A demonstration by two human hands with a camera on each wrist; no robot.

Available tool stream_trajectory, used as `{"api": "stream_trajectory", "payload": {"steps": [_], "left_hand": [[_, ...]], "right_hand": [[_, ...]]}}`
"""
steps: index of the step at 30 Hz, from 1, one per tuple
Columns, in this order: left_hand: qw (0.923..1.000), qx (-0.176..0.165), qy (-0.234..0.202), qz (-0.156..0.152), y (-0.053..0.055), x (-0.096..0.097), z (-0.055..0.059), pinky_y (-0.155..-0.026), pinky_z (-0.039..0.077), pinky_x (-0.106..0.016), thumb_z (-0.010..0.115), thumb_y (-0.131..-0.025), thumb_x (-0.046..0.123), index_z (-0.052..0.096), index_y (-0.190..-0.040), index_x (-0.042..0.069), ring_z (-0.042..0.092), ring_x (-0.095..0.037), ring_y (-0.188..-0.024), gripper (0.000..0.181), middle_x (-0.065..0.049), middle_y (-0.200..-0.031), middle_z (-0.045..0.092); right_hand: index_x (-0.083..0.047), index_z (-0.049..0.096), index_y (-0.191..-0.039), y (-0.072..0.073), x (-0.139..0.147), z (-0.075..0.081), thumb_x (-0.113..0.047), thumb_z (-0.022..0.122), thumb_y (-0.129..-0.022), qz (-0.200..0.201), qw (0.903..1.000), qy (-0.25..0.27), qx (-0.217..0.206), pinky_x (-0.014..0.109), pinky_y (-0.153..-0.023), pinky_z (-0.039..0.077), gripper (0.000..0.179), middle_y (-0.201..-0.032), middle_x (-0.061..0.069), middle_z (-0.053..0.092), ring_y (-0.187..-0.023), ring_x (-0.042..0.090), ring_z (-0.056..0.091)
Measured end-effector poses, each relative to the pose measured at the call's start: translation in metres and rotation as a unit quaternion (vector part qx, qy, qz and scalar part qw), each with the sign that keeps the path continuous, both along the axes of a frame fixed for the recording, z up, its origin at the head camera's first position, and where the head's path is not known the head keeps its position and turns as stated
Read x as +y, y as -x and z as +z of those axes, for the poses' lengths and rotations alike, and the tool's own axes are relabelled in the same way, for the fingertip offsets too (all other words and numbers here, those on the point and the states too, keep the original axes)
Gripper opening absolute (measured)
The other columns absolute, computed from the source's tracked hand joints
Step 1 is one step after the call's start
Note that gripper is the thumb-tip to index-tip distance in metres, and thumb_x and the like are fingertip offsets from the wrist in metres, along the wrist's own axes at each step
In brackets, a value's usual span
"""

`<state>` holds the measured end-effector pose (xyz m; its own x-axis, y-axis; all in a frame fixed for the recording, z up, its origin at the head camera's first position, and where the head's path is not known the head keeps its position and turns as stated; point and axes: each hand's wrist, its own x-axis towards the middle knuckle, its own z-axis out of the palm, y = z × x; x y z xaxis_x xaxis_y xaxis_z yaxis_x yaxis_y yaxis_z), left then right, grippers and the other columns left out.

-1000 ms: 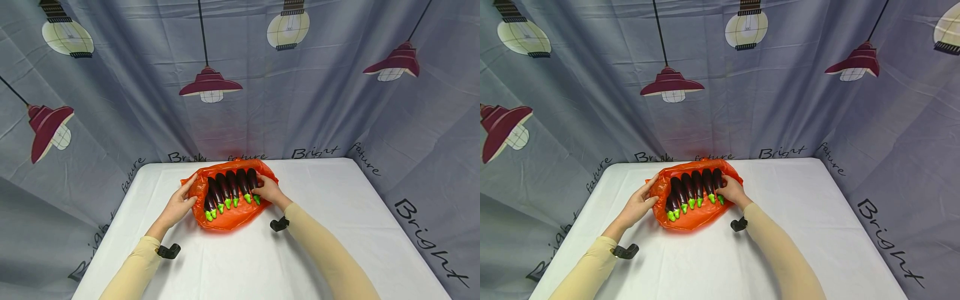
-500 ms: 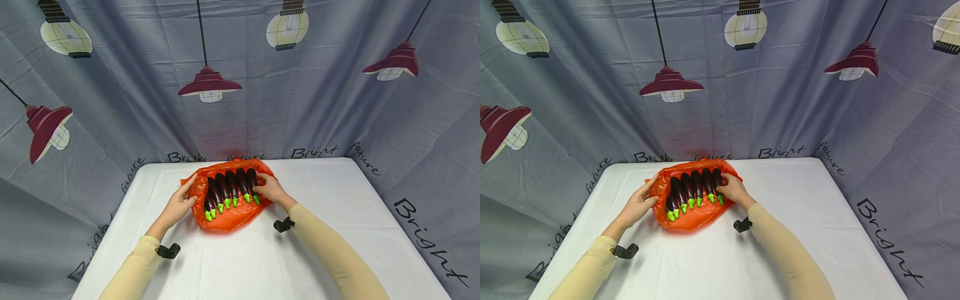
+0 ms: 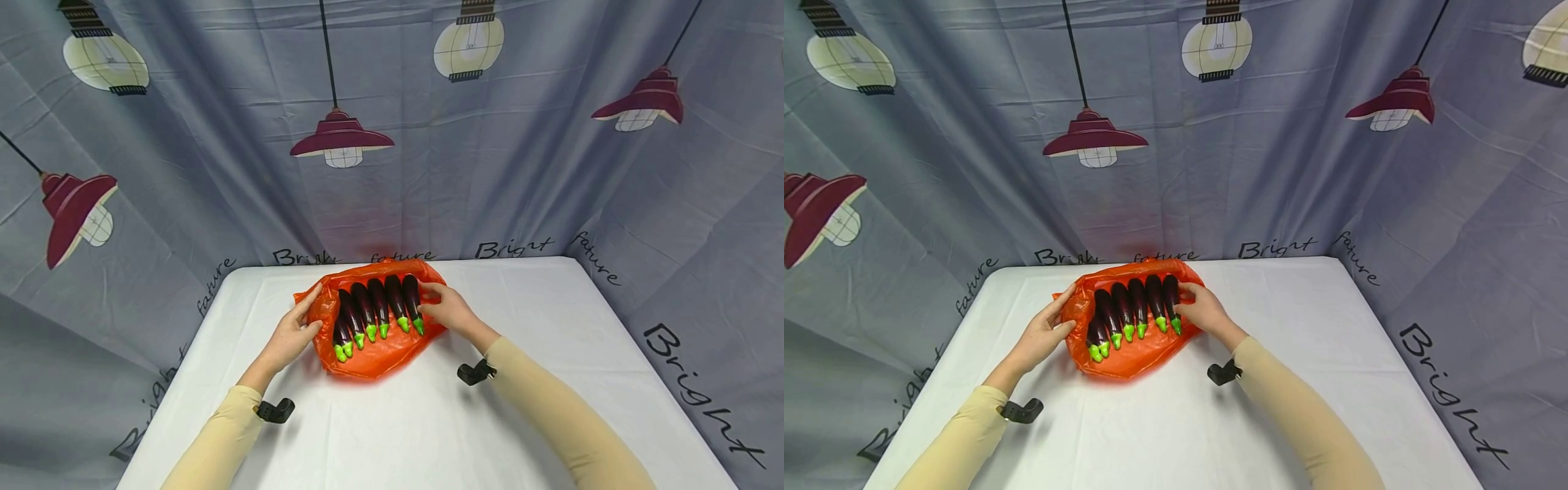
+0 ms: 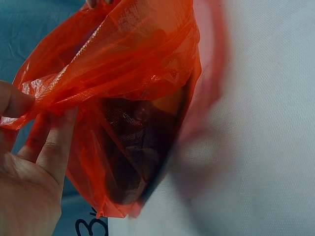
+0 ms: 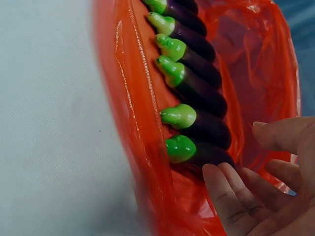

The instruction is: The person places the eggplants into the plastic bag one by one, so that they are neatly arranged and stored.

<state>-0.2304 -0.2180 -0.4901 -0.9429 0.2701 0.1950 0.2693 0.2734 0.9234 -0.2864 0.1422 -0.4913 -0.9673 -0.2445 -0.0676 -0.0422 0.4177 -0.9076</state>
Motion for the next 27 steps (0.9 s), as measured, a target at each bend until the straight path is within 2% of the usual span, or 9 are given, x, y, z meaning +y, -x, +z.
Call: {"api": "stream_trajectory", "payload": {"steps": [3, 6, 12, 15, 19, 24, 27], "left_hand": [[1.0000, -0.003, 0.004, 0.001, -0.001, 0.001, 0.000, -0.108, 0.042, -0.033, 0.056, -0.099, -0.004, 0.030, -0.163, 0.022, 0.038, -0.030, -0.145, 0.074, -0.010, -0.167, 0.024], [0.9999, 0.000, 0.011, 0.002, -0.002, 0.002, 0.000, -0.108, 0.042, -0.038, 0.057, -0.099, -0.004, 0.028, -0.164, 0.022, 0.036, -0.031, -0.146, 0.075, -0.010, -0.168, 0.023], [0.9999, 0.002, 0.010, 0.006, -0.005, 0.005, 0.002, -0.093, 0.049, -0.022, 0.057, -0.098, -0.003, 0.022, -0.165, 0.024, 0.042, -0.031, -0.141, 0.080, -0.010, -0.167, 0.024], [0.9998, 0.004, 0.014, 0.012, -0.006, 0.004, 0.003, -0.086, 0.051, -0.022, 0.057, -0.099, -0.001, 0.022, -0.165, 0.026, 0.045, -0.032, -0.138, 0.080, -0.011, -0.167, 0.024], [0.9983, 0.017, 0.045, 0.032, -0.010, 0.002, 0.004, -0.087, 0.051, -0.024, 0.060, -0.099, 0.003, 0.024, -0.165, 0.026, 0.044, -0.032, -0.139, 0.078, -0.008, -0.167, 0.025], [0.9957, 0.034, 0.073, 0.046, -0.017, -0.003, 0.005, -0.096, 0.053, -0.040, 0.061, -0.099, 0.005, 0.026, -0.165, 0.024, 0.043, -0.032, -0.139, 0.078, -0.007, -0.167, 0.027], [0.9928, 0.056, 0.093, 0.049, -0.021, -0.008, 0.004, -0.105, 0.047, -0.051, 0.062, -0.098, 0.005, 0.025, -0.165, 0.024, 0.039, -0.034, -0.142, 0.079, -0.008, -0.167, 0.027]], "right_hand": [[-0.005, 0.048, -0.152, -0.006, 0.006, 0.004, -0.010, 0.070, -0.095, -0.002, 1.0000, 0.003, -0.008, 0.041, -0.080, 0.060, 0.062, -0.144, 0.023, 0.054, -0.098, 0.042, 0.067], [0.000, 0.048, -0.150, -0.011, 0.014, 0.007, -0.011, 0.070, -0.095, -0.006, 0.9999, -0.013, 0.008, 0.041, -0.080, 0.060, 0.060, -0.143, 0.025, 0.055, -0.100, 0.040, 0.066], [-0.001, 0.049, -0.150, -0.018, 0.032, 0.008, -0.013, 0.069, -0.096, -0.021, 0.9996, -0.012, 0.012, 0.050, -0.086, 0.058, 0.059, -0.142, 0.026, 0.054, -0.109, 0.036, 0.061], [0.000, 0.047, -0.151, -0.022, 0.040, 0.009, -0.012, 0.068, -0.096, -0.025, 0.9996, -0.001, 0.010, 0.053, -0.086, 0.058, 0.059, -0.141, 0.027, 0.054, -0.107, 0.036, 0.062], [0.000, 0.045, -0.152, -0.026, 0.052, 0.012, -0.011, 0.067, -0.097, -0.035, 0.9993, 0.003, 0.011, 0.049, -0.083, 0.060, 0.060, -0.139, 0.029, 0.054, -0.108, 0.037, 0.062], [-0.001, 0.044, -0.153, -0.029, 0.068, 0.014, -0.012, 0.067, -0.098, -0.045, 0.9988, -0.006, 0.018, 0.040, -0.080, 0.061, 0.060, -0.141, 0.030, 0.052, -0.112, 0.038, 0.061], [-0.001, 0.043, -0.153, -0.031, 0.078, 0.015, -0.013, 0.068, -0.098, -0.048, 0.9984, -0.017, 0.025, 0.038, -0.080, 0.061, 0.062, -0.142, 0.030, 0.052, -0.112, 0.039, 0.062]]}}
